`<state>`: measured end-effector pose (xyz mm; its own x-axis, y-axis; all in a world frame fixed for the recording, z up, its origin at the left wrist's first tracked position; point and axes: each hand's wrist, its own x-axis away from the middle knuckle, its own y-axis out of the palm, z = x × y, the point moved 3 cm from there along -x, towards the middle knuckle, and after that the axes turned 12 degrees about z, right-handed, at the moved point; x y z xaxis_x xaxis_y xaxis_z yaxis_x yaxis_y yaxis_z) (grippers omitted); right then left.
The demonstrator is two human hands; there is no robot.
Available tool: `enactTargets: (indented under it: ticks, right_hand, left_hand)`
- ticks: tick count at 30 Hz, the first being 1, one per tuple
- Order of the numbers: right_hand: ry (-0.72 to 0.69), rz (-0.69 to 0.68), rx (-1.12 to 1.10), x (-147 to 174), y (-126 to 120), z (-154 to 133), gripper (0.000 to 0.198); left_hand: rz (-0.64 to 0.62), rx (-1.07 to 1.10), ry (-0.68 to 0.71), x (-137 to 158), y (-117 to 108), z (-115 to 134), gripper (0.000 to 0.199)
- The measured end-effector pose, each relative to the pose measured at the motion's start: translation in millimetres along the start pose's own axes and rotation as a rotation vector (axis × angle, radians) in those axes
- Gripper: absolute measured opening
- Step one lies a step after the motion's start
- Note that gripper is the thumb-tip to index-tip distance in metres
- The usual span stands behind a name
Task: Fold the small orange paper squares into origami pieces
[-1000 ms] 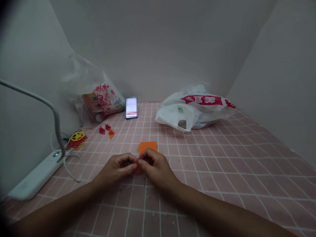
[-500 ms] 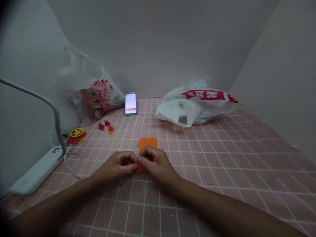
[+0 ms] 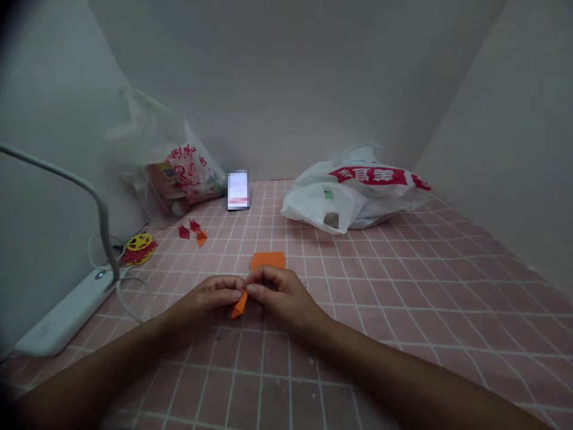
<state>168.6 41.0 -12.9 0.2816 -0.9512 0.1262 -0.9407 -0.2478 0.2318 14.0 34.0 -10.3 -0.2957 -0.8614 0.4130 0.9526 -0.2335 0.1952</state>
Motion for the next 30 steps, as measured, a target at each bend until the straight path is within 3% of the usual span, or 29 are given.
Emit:
enactTargets:
  ticks: [7, 12, 19, 30]
  right_hand:
    - [-0.011, 0.070, -0.014, -3.4, -2.4, -0.1, 0.024]
    - [-0.039, 0.022, 0.022, -0.8, 0.1, -1.9, 0.018]
    - [-0.075, 0.002, 0.133, 1.8, 0.1, -3.2, 0.016]
    - [-0.102, -0.055, 0.096, 0.3, 0.1, -3.1, 0.017]
  left_hand:
    - [-0.009, -0.061, 0.041, 0.4, 1.6, 1.7, 0.025]
    - [0.023, -0.014, 0.029, -0.8, -0.5, 0.5, 0.020]
    - [-0.108, 0.094, -0.030, -1.8, 0.4, -1.0, 0.014]
    - [-0.158, 0.147, -0.057, -2.2, 0.6, -0.7, 0.013]
